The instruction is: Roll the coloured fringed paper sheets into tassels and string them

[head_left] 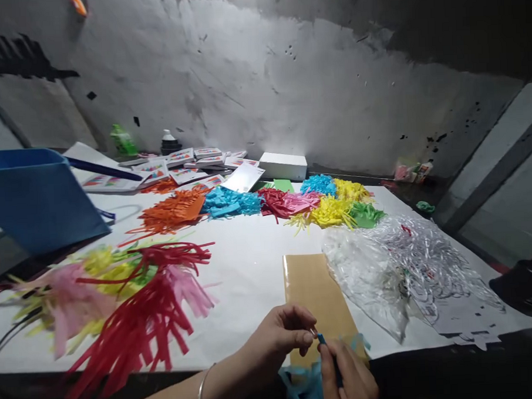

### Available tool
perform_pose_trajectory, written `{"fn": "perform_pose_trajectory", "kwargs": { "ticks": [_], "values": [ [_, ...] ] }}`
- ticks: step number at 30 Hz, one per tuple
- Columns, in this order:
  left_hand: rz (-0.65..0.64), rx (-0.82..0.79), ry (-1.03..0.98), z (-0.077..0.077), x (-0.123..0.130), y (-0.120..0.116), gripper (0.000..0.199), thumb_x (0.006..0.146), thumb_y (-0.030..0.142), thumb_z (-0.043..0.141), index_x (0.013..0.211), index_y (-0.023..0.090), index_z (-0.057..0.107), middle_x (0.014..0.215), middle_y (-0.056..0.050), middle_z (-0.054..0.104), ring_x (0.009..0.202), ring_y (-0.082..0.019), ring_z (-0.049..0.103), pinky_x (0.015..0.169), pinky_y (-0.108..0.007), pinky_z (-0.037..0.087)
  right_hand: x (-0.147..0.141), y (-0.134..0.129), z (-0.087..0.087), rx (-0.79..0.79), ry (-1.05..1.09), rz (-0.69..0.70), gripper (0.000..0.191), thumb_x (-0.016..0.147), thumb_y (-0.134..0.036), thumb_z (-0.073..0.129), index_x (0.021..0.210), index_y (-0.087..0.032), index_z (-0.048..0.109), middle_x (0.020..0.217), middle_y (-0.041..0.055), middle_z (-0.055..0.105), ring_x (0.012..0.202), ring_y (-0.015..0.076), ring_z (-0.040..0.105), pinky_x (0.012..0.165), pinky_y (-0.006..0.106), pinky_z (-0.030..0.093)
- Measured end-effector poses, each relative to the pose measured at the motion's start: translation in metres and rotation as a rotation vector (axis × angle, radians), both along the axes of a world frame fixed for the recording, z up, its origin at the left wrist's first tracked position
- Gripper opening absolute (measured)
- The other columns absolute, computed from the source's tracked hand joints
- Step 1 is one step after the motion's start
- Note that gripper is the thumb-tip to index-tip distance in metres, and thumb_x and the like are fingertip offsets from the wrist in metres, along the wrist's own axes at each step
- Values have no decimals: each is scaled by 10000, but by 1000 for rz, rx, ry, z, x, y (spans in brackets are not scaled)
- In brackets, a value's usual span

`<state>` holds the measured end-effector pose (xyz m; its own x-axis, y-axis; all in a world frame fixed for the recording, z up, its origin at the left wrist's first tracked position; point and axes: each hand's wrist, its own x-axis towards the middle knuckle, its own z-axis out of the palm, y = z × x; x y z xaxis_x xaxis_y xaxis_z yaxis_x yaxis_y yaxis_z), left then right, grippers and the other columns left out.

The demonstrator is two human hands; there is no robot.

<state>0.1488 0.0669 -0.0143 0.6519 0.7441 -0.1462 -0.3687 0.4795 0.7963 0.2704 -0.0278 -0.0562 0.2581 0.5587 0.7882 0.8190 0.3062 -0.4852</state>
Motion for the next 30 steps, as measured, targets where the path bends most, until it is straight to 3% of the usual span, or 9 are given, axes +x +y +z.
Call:
{"fn": "perform_pose_trajectory", "kwargs": {
  "ticks": [8, 12, 17, 21, 24, 30],
  "values": [
    [121, -64, -79, -13, -43, -14, 370, 473, 283, 979, 680, 144, 706, 583, 21, 648, 495, -81, 533, 493, -194, 385, -40, 1, 1, -156, 19, 168, 172, 990, -226, 488, 982, -213, 660, 815, 45, 729, 735, 165, 717, 704, 235, 543],
    [147, -17, -79, -17, -57, -17, 322, 526, 271, 963, 698, 150, 718, 604, 23, 657, 514, -80, 537, 515, -191, 413, -43, 2, 13, -260, -46, 254, 275, 1003, -252, 427, 841, -228, 649, 685, 21, 655, 669, 157, 687, 667, 222, 534],
    [105, 78, -21, -16, -70, -20, 260, 597, 255, 928, 743, 158, 737, 658, 3, 692, 605, -99, 584, 603, -196, 446, -39, 2, 20, -298, -109, 328, 329, 1009, -301, 396, 815, -224, 651, 666, 23, 630, 635, 154, 653, 636, 225, 519],
    [111, 394, 127, -7, -77, -21, 73, 704, 159, 819, 758, 167, 771, 724, -10, 697, 701, -126, 612, 679, -217, 467, -38, 1, 17, -327, -95, 347, 304, 1007, -281, 402, 827, -222, 640, 678, 18, 624, 650, 149, 645, 626, 223, 501],
    [172, 680, 279, -6, -80, -21, 124, 754, 76, 726, 809, 172, 783, 745, -26, 719, 719, -141, 630, 704, -233, 483, -40, -1, 10, -372, -20, 370, 276, 1014, -272, 400, 862, -223, 625, 710, 14, 626, 672, 146, 647, 652, 226, 499],
    [240, 933, 348, -17, -79, -18, 185, 809, 71, 672, 935, 171, 765, 793, -61, 740, 728, -160, 667, 685, -242, 512, -41, 0, -6, -431, 113, 386, 246, 1032, -258, 390, 1011, -244, 635, 851, 23, 676, 805, 155, 672, 728, 231, 495]
  ]
}}
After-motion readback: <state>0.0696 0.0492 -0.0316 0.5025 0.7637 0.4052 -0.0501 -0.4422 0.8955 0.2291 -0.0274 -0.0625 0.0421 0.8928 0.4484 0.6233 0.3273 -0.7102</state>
